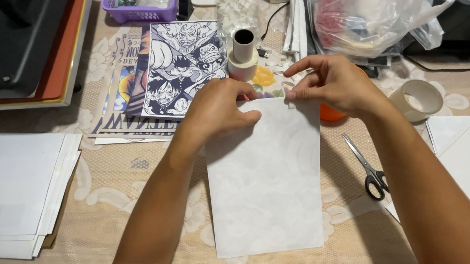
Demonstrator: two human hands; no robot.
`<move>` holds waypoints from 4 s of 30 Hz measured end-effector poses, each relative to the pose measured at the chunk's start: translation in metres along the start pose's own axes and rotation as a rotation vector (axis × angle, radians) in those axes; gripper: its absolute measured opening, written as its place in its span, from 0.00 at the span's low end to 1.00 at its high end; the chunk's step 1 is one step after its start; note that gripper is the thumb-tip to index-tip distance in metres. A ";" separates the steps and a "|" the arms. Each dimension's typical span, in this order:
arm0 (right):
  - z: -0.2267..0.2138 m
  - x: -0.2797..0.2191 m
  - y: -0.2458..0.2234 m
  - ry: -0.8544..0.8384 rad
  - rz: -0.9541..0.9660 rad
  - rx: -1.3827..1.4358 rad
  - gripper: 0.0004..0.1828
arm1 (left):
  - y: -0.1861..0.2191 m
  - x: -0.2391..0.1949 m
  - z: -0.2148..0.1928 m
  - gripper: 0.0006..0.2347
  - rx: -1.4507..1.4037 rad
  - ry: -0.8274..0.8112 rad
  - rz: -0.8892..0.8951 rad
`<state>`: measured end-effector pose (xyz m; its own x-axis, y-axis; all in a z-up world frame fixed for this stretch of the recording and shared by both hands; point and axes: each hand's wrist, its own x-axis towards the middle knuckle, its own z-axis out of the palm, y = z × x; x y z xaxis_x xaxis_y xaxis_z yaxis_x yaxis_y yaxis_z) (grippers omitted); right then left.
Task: The person is carefully aligning a printed graphic onto a white sheet of paper and securing the edges with small pieces of adhesive tape.
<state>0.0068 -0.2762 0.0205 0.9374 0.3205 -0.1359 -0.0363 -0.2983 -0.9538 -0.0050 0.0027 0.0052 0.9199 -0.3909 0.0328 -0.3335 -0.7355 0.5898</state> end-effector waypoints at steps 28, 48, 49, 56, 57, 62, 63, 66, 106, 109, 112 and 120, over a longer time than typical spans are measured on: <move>0.019 -0.023 0.030 0.216 -0.051 0.322 0.26 | 0.000 -0.013 -0.034 0.20 -0.165 -0.042 -0.009; 0.032 -0.089 0.130 0.129 0.130 0.358 0.39 | -0.062 -0.001 -0.042 0.14 -0.795 -0.103 -0.020; 0.030 -0.106 0.148 0.080 0.191 0.301 0.41 | -0.060 -0.006 -0.045 0.15 -0.812 -0.060 -0.031; 0.016 -0.147 0.162 0.242 0.081 0.372 0.27 | -0.096 -0.013 -0.054 0.16 -0.889 0.108 -0.054; 0.014 -0.148 0.155 0.330 -0.030 0.573 0.29 | -0.105 -0.011 -0.048 0.17 -1.011 0.209 -0.056; 0.060 -0.148 0.110 0.421 -0.222 0.839 0.35 | -0.116 -0.006 0.000 0.17 -1.329 0.488 -0.136; 0.071 -0.149 0.103 0.484 -0.214 0.733 0.32 | -0.116 -0.014 0.011 0.18 -1.382 0.528 -0.168; 0.073 -0.150 0.076 0.586 -0.208 0.628 0.29 | -0.107 -0.054 0.028 0.20 -1.395 0.512 -0.219; 0.034 -0.079 0.134 0.559 -0.164 0.456 0.30 | -0.077 -0.020 0.127 0.16 -1.172 0.207 -0.036; 0.034 -0.085 0.127 0.546 -0.199 0.398 0.33 | -0.094 -0.002 0.136 0.14 -1.209 0.236 -0.034; 0.038 -0.107 0.121 0.526 -0.239 0.377 0.40 | -0.107 -0.001 0.126 0.14 -1.245 0.275 -0.028; 0.040 -0.123 0.141 0.434 -0.174 0.460 0.27 | -0.058 -0.032 0.066 0.14 -1.203 0.216 -0.043</move>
<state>-0.1275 -0.3214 -0.1080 0.9940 -0.0914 0.0595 0.0745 0.1715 -0.9824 -0.0289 0.0209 -0.0833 0.9790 -0.1946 0.0606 -0.0037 0.2806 0.9598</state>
